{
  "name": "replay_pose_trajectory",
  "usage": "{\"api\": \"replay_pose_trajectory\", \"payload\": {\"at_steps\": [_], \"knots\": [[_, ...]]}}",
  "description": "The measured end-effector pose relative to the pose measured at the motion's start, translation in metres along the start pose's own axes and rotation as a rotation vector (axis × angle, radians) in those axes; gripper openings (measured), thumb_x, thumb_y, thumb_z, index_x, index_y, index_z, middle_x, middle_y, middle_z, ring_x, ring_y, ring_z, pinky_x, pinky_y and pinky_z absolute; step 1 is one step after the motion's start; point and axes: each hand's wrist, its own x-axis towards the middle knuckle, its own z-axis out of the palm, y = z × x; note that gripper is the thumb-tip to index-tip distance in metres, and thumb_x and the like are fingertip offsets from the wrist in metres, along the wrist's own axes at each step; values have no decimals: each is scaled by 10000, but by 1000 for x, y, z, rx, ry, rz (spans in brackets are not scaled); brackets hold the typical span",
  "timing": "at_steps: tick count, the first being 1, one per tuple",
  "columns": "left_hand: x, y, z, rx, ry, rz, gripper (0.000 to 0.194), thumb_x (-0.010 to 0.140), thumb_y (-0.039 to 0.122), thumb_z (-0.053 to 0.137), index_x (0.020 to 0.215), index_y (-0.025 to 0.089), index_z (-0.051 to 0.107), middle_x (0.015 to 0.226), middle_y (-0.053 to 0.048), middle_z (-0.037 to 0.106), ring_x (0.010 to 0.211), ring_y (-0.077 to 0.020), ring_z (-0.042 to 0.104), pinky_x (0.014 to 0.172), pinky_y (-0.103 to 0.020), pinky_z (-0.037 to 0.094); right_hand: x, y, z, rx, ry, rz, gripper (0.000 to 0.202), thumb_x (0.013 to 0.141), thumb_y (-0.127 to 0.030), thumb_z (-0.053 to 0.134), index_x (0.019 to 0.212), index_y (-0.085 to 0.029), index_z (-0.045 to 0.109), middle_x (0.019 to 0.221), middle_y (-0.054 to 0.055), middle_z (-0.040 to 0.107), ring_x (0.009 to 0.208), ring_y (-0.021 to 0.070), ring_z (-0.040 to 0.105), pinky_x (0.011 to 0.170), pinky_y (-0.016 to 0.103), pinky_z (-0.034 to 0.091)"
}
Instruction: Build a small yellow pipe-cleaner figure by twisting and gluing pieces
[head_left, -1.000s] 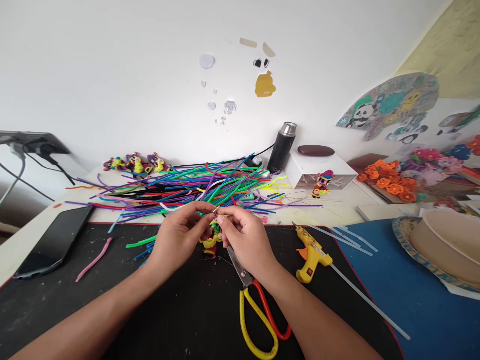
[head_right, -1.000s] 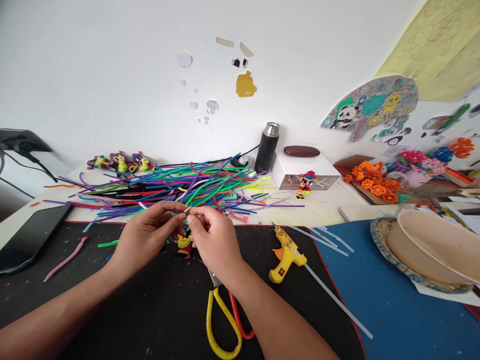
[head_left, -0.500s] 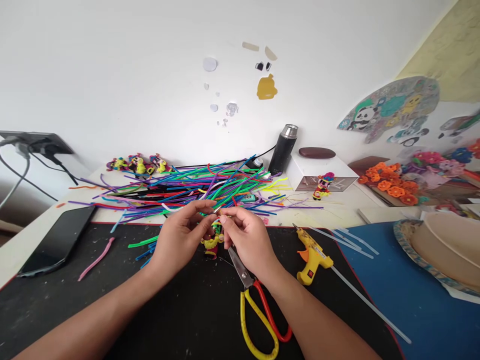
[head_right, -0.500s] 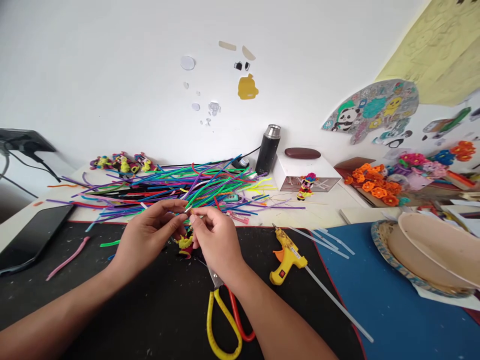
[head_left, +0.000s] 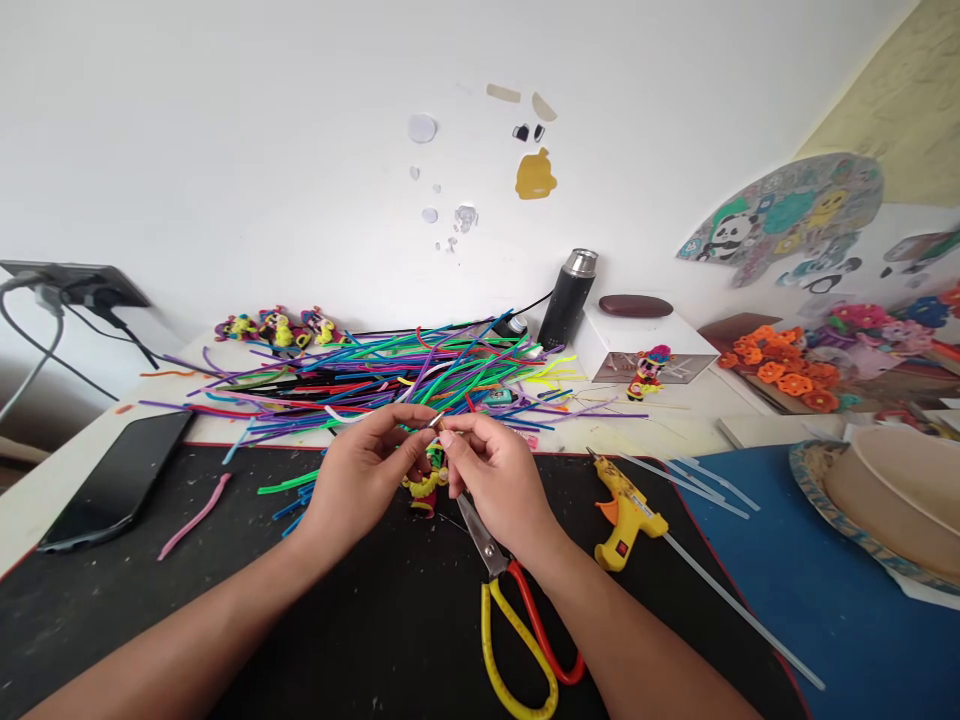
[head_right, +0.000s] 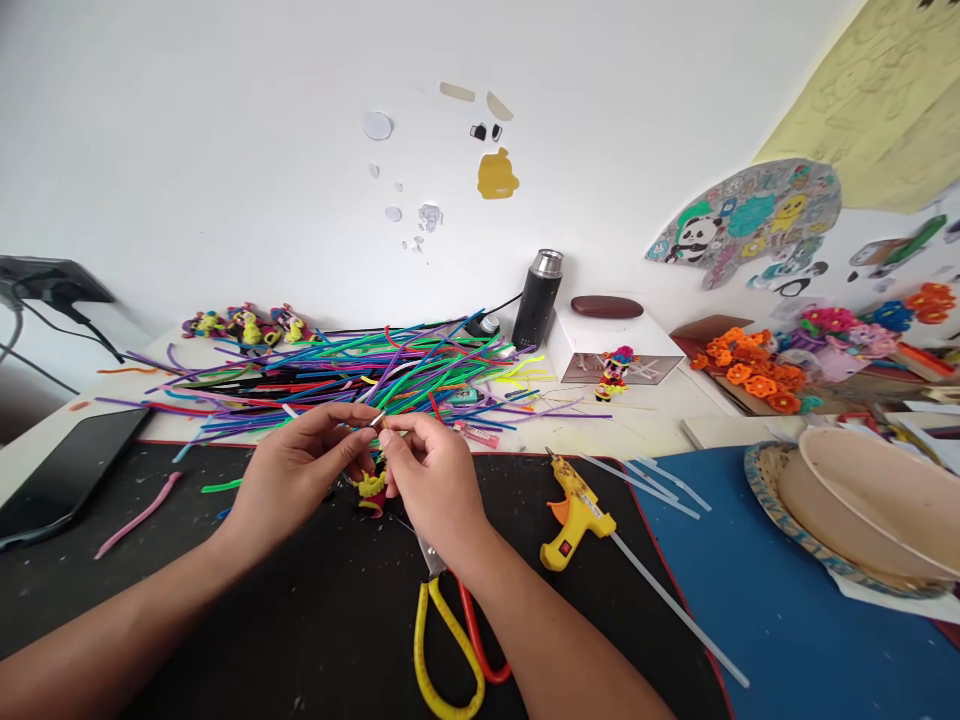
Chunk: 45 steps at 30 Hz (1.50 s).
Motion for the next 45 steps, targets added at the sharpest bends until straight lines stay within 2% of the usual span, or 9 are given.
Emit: {"api": "replay_pose_trajectory", "payload": {"at_steps": [11,23,28,34,36,39,42,45], "knots": [[0,4,1,-3,29,8,253,882,413,735,1012,196,750,630,6,707,558,-161,659,521,-237,537,-3,3,2,-121,3,-22,204,986,-313,607,1117,-183,696,635,-44,610,513,128,601,530,243,475],[2,-7,1,126,44,81,261,907,419,703,1019,196,780,684,-4,726,560,-159,653,506,-233,501,-2,7,3,-121,8,-11,194,987,-319,602,1091,-184,696,612,-47,595,500,132,590,520,243,464],[2,-10,0,209,43,112,270,932,427,670,1024,195,774,782,-34,760,614,-181,676,555,-265,512,-2,9,3,-135,12,3,217,989,-338,596,1099,-181,699,611,-41,601,495,139,594,517,253,466],[3,-13,-1,439,75,307,198,964,345,621,976,241,788,935,-50,804,830,-213,729,775,-292,553,-2,11,4,-116,-1,40,223,984,-337,597,1104,-177,698,606,-43,603,493,137,595,514,253,469],[3,-13,-1,460,70,336,204,968,332,610,977,240,792,959,-55,809,870,-218,733,798,-292,550,-1,11,4,-89,-8,58,221,981,-338,600,1101,-175,691,592,-52,593,487,132,586,512,247,465],[4,-9,-3,415,64,254,205,948,364,639,983,231,791,878,-45,796,744,-198,707,681,-275,526,-1,9,3,-40,-26,95,236,973,-348,612,1106,-167,683,591,-60,585,483,125,577,514,245,471],[7,-3,-6,270,16,66,259,914,437,686,1009,216,781,665,-2,719,552,-164,615,528,-250,459,0,5,1,3,-55,111,288,962,-379,637,1142,-157,677,625,-58,594,494,117,576,518,243,475],[12,2,-11,63,-44,-67,326,855,493,756,992,198,767,674,4,712,535,-150,618,514,-241,486,0,1,-1,11,-98,109,373,941,-409,683,1218,-160,670,686,-55,600,521,109,587,530,241,475]]}}
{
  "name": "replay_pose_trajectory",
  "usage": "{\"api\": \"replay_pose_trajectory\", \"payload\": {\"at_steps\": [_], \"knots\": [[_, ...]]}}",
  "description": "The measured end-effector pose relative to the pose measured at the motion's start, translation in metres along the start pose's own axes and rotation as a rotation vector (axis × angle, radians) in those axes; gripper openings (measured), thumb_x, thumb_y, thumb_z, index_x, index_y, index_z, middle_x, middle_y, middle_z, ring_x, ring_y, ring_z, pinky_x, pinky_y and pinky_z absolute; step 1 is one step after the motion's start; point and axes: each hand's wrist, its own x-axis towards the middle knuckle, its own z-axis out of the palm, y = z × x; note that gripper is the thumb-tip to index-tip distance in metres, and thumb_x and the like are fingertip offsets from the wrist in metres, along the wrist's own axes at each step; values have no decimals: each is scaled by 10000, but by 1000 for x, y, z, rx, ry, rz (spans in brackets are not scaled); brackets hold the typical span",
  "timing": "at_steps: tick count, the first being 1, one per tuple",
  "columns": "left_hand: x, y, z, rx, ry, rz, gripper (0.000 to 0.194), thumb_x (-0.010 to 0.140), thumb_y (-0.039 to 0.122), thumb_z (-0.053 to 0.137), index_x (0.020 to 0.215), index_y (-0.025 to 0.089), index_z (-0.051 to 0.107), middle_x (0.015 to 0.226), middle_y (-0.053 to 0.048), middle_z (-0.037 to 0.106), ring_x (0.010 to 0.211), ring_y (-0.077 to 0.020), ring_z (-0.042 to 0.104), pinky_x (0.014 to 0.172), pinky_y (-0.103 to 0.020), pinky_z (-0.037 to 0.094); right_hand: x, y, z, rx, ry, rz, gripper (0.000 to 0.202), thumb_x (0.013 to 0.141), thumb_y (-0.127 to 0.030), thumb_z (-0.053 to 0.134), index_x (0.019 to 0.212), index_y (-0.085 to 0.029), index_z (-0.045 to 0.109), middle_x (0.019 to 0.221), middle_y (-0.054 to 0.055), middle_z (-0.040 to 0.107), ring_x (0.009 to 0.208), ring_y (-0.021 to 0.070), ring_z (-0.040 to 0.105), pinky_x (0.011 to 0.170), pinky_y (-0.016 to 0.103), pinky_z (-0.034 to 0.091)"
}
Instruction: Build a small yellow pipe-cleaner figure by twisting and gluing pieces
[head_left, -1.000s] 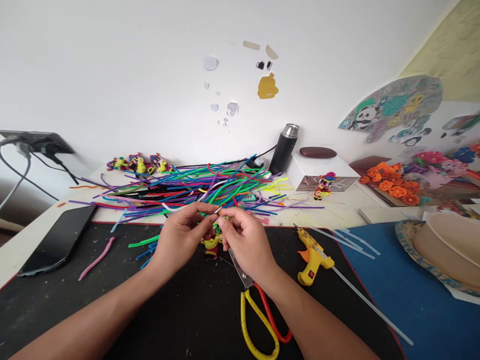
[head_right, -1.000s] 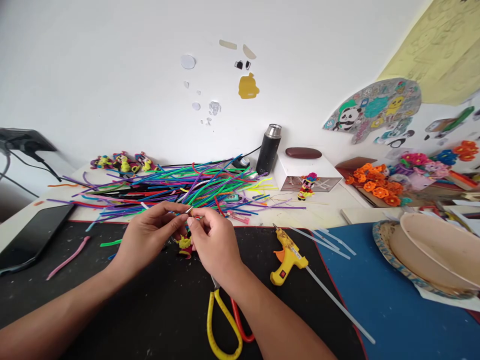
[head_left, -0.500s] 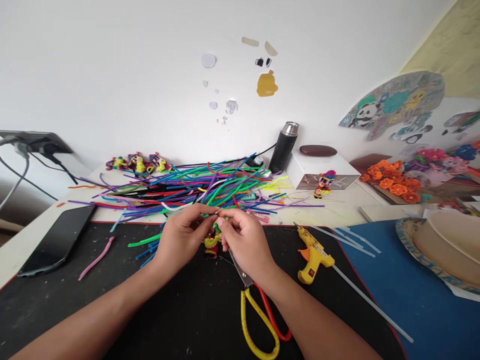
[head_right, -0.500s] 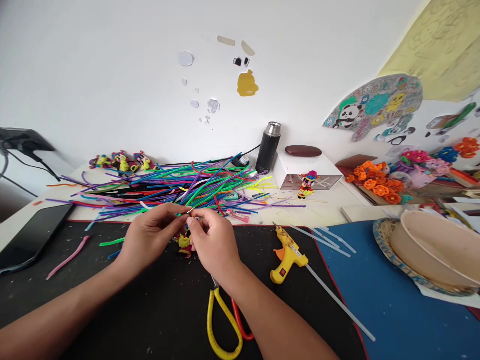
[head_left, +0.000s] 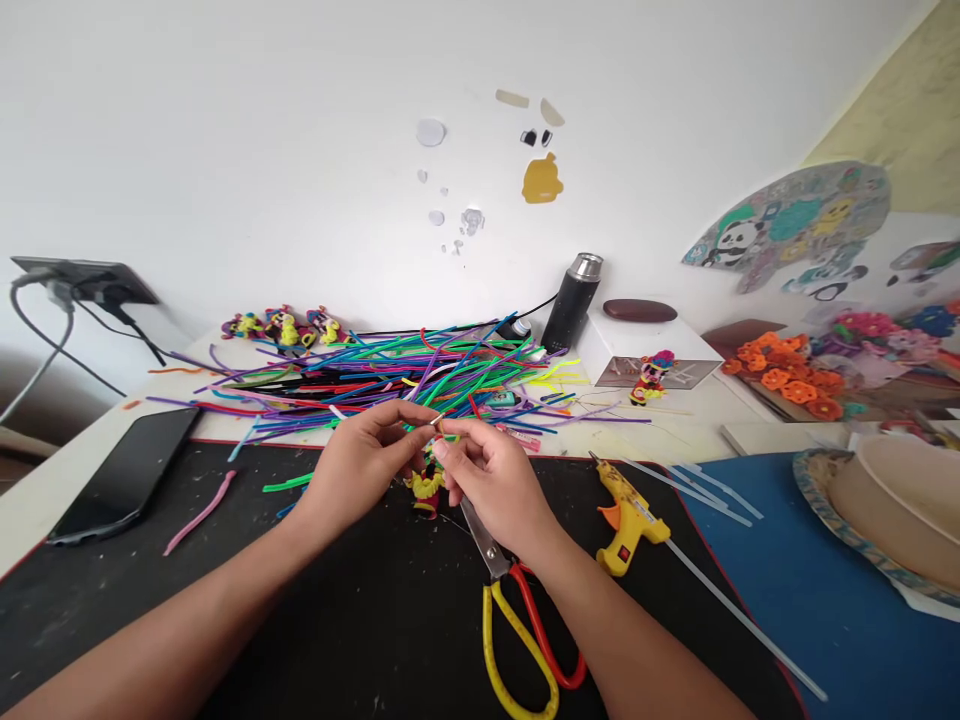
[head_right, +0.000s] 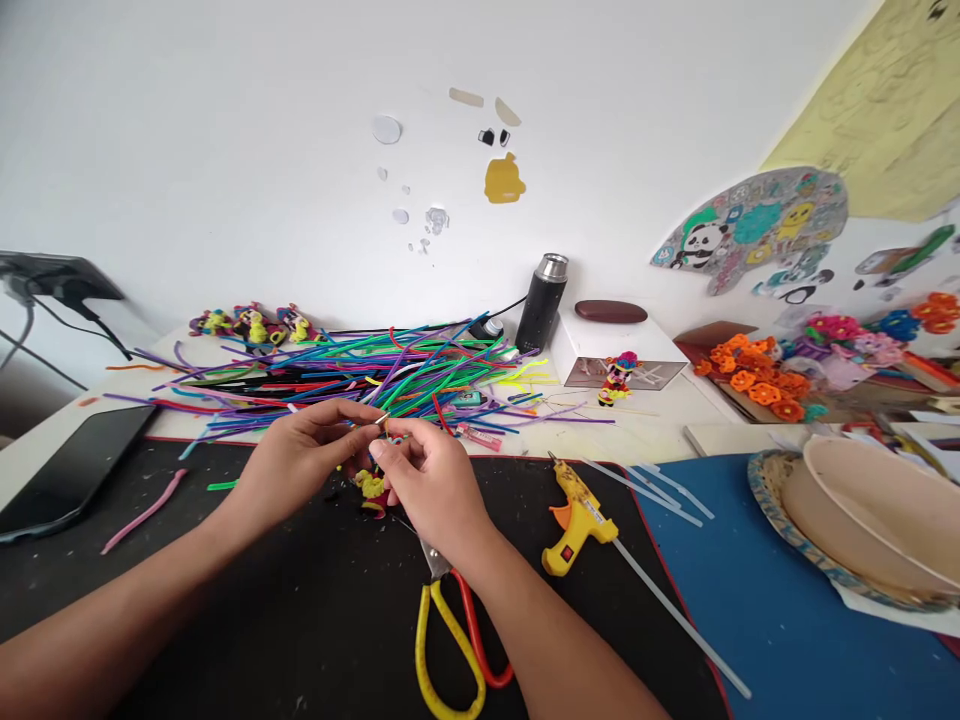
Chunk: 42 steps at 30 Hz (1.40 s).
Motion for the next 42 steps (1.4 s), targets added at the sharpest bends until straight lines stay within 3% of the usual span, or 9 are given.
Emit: {"api": "replay_pose_trajectory", "payload": {"at_steps": [6,10,17,30,42], "knots": [[9,3,-15,-273,-65,-97,379,753,478,875,974,188,770,742,-2,725,516,-126,621,500,-243,526,-3,-7,-3,4,-129,-15,609,869,-455,799,1377,-174,617,765,-54,604,573,107,604,551,235,463],[11,6,-22,-346,-33,-130,392,704,452,907,948,179,769,701,-6,712,508,-134,628,463,-236,505,-4,-6,-2,-12,-163,-42,611,856,-442,817,1378,-194,621,787,-50,618,580,106,599,550,233,454],[8,6,-18,-244,-114,-121,411,742,509,865,966,181,760,619,7,693,506,-147,636,474,-243,526,3,0,-7,-114,58,-84,458,909,-393,727,1308,-184,644,738,-47,614,569,131,600,560,261,474],[8,2,-14,-195,-178,-127,379,776,510,834,968,191,764,618,1,713,503,-161,656,476,-251,542,3,8,-11,-487,61,-266,440,937,-300,696,1377,-279,680,754,-21,628,658,168,572,628,281,442],[5,0,-11,-98,-219,-98,269,809,418,780,960,197,763,634,17,700,515,-142,630,500,-219,489,2,5,-14,-499,57,-233,291,956,-348,696,1225,-249,748,716,-22,670,635,168,593,612,287,418]]}}
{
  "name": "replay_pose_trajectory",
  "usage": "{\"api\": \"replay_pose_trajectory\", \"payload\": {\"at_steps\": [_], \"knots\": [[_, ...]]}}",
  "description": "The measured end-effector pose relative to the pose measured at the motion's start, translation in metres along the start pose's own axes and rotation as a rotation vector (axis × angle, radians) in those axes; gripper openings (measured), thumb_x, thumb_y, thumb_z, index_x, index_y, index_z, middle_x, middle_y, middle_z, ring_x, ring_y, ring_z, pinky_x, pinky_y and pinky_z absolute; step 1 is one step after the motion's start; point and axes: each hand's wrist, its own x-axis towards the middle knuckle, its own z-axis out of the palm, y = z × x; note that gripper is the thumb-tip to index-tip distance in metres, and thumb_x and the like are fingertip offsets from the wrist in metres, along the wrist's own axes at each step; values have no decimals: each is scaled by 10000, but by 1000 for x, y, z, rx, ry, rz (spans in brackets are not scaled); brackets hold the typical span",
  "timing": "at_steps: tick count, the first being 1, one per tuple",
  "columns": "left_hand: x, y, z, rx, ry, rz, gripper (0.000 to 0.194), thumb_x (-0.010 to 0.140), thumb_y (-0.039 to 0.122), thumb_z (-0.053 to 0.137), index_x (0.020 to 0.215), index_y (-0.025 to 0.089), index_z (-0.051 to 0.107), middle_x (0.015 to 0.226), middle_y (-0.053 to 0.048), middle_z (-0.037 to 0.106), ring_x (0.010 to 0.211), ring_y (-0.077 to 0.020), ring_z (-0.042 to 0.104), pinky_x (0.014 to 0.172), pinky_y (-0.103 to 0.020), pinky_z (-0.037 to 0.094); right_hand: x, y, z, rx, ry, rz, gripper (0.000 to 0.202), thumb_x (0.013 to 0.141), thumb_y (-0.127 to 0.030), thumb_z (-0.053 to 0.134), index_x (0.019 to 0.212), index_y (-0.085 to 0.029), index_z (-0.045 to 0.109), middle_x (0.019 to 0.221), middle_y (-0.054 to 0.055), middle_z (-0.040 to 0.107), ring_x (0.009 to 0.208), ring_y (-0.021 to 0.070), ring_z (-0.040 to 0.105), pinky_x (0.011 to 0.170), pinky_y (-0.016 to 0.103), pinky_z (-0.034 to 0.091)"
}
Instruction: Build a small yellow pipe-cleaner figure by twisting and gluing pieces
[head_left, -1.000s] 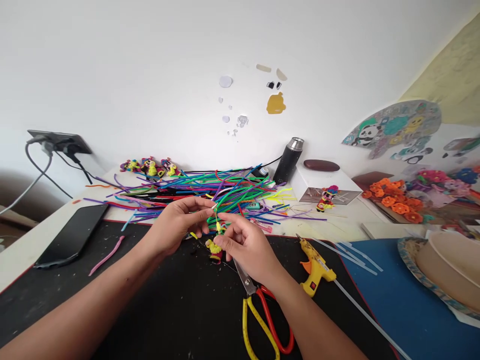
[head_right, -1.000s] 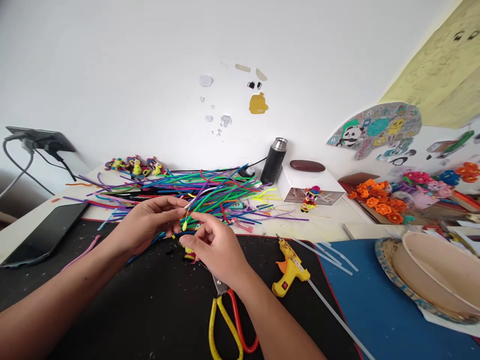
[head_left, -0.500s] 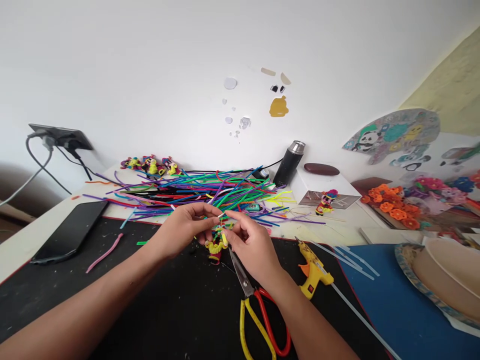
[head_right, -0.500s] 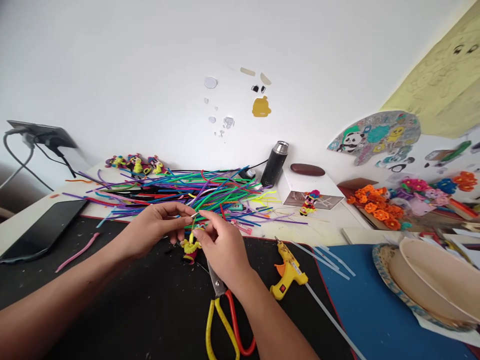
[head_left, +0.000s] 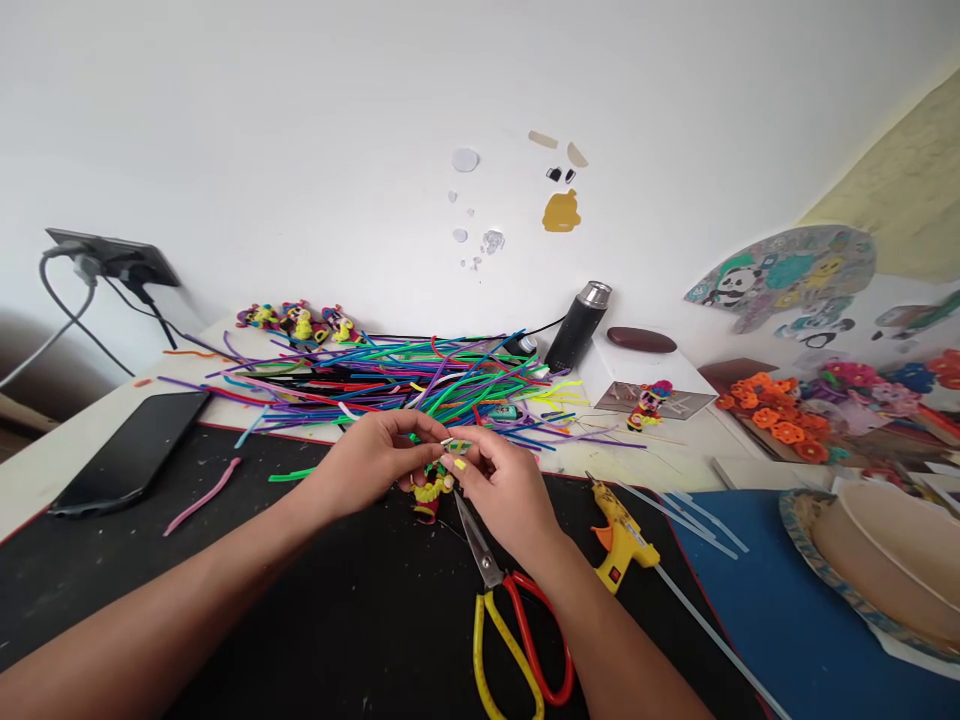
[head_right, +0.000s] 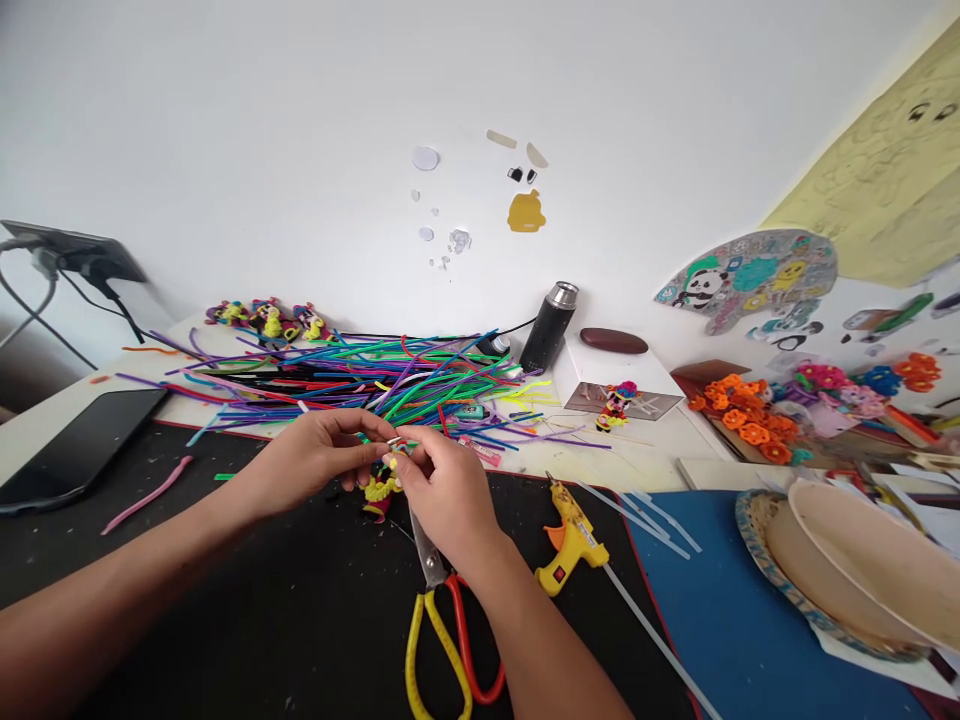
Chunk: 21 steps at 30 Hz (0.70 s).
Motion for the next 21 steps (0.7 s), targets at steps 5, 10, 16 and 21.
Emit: {"api": "replay_pose_trajectory", "payload": {"at_steps": [5,10,16,21], "knots": [[-3,1,4,56,19,-1,218,795,395,767,913,213,765,603,32,686,522,-156,644,497,-218,468,2,-2,-3,28,2,34,224,947,-387,706,1084,-215,750,617,-52,572,579,151,557,577,273,389],[-9,1,10,135,42,19,228,821,415,732,921,213,764,640,30,697,562,-168,640,533,-237,464,3,-3,-5,124,-7,96,205,919,-401,722,984,-208,701,596,-70,543,541,138,574,559,261,393],[-12,3,15,334,84,192,222,907,393,659,950,228,802,901,-16,802,769,-194,690,679,-267,483,7,2,-1,361,-42,198,253,874,-427,751,914,-202,643,605,-65,601,491,124,585,525,249,409],[-15,3,18,405,119,267,209,914,365,657,953,223,804,918,-35,805,824,-214,708,746,-295,489,7,5,3,576,-61,269,328,812,-465,821,881,-208,630,557,-76,593,457,119,560,494,241,423]]}}
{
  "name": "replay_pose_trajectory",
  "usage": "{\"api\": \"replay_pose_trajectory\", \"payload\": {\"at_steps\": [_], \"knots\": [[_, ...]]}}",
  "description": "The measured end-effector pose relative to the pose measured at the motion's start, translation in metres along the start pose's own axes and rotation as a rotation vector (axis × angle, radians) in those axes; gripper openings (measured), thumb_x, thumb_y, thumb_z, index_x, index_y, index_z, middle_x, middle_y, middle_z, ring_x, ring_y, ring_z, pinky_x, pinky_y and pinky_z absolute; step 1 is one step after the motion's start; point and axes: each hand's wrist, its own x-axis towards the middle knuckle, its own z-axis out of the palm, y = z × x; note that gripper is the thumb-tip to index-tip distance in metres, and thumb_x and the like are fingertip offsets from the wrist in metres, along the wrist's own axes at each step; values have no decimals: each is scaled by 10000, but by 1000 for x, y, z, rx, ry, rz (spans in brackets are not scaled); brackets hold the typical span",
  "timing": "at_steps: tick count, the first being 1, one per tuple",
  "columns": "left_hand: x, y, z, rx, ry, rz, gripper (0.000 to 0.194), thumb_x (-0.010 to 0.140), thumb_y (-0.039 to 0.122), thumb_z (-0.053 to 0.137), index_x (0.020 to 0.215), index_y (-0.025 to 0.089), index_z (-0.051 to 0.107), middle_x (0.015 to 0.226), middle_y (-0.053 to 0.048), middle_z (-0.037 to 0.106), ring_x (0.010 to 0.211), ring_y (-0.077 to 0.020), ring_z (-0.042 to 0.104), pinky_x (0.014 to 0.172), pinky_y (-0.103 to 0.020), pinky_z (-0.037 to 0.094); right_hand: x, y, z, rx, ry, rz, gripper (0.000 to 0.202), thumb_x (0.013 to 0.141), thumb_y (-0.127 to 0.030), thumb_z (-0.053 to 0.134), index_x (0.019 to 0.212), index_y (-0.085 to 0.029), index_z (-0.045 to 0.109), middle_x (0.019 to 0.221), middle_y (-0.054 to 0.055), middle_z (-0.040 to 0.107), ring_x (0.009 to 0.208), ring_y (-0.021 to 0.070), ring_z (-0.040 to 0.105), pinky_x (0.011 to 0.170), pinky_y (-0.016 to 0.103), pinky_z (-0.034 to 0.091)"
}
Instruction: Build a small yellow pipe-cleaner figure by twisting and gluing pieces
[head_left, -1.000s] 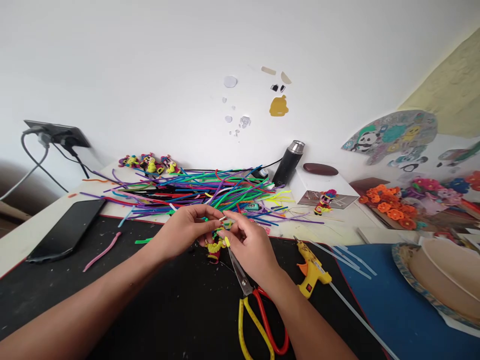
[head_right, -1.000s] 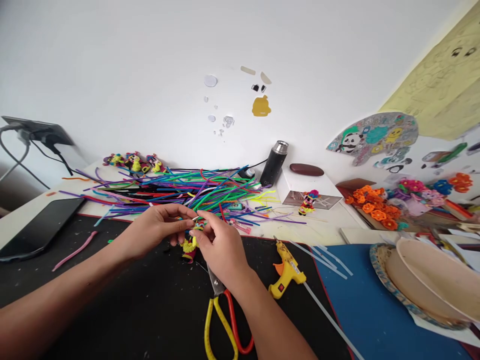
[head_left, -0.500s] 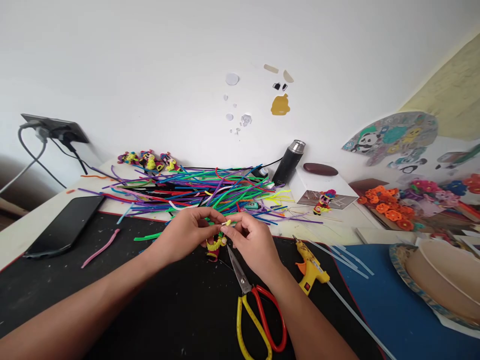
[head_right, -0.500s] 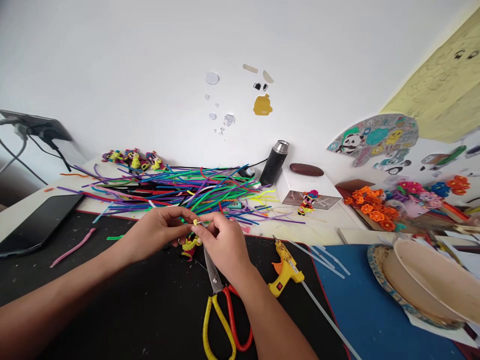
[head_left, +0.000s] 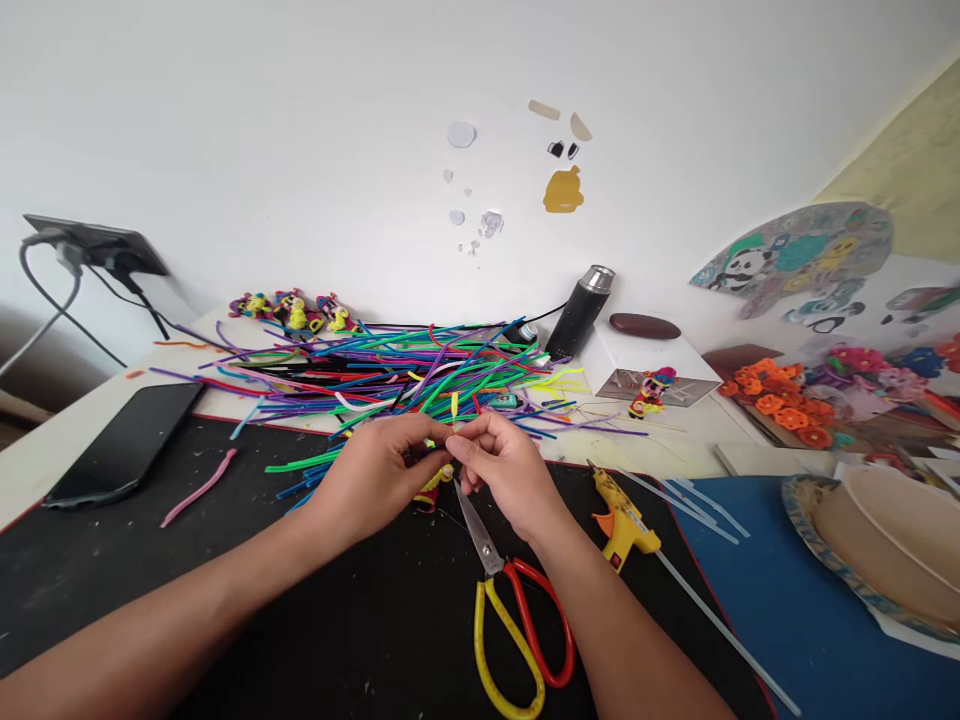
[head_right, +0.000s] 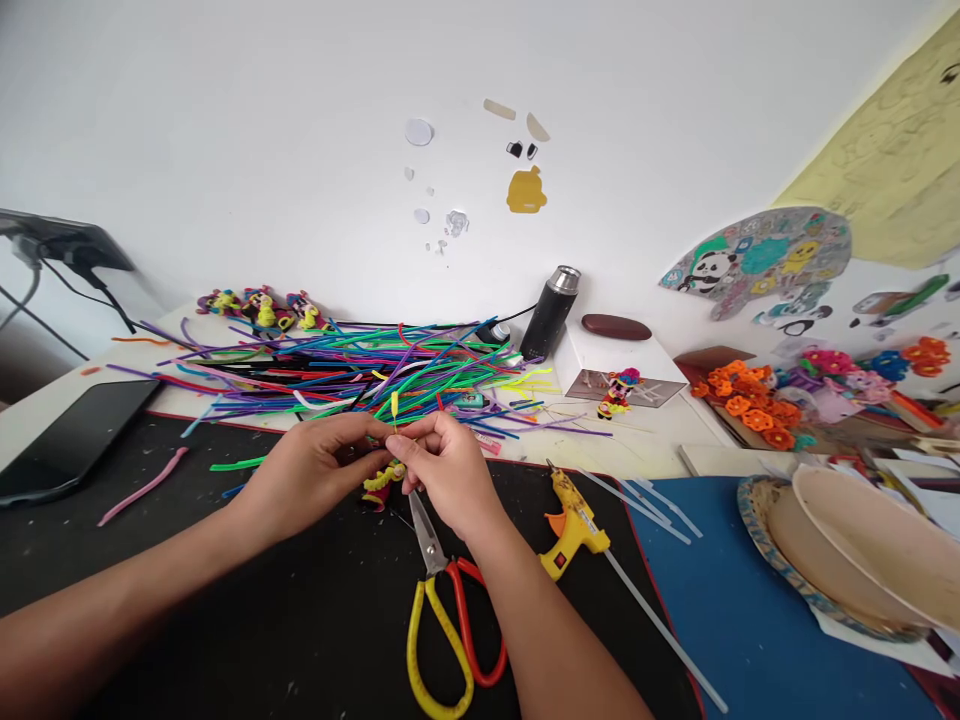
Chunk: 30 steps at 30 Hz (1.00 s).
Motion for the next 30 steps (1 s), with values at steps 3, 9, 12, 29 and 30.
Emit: {"api": "replay_pose_trajectory", "payload": {"at_steps": [3,9,12,29,30], "knots": [[1,-1,1,-150,-60,-121,262,898,430,683,966,199,785,828,-37,784,700,-193,668,644,-282,485,-2,-1,1,71,-11,32,363,801,-491,841,860,-206,625,549,-76,591,464,116,566,501,237,433],[11,-5,-3,-484,-138,-332,374,781,467,811,990,164,744,666,13,706,546,-135,614,520,-231,466,-1,-6,1,43,51,-18,416,847,-583,783,892,-196,637,558,-67,583,469,111,562,503,232,400],[15,-6,-5,-585,-153,-401,403,709,454,872,949,158,741,628,19,692,516,-128,615,487,-219,464,-1,-9,-1,-6,107,-101,378,887,-551,754,972,-197,653,588,-67,583,481,114,570,515,238,410],[9,-4,-10,-199,-132,-279,298,838,470,717,965,203,754,633,27,689,573,-162,636,530,-235,462,-8,-9,3,-411,144,-286,230,938,-407,695,1058,-214,736,653,-45,560,572,140,549,545,258,413],[8,-2,-10,-169,-127,-266,297,847,479,704,956,208,758,647,24,696,579,-164,635,538,-239,465,-9,-9,4,-432,143,-289,214,935,-401,694,1032,-215,740,639,-47,552,573,141,544,539,256,401]]}}
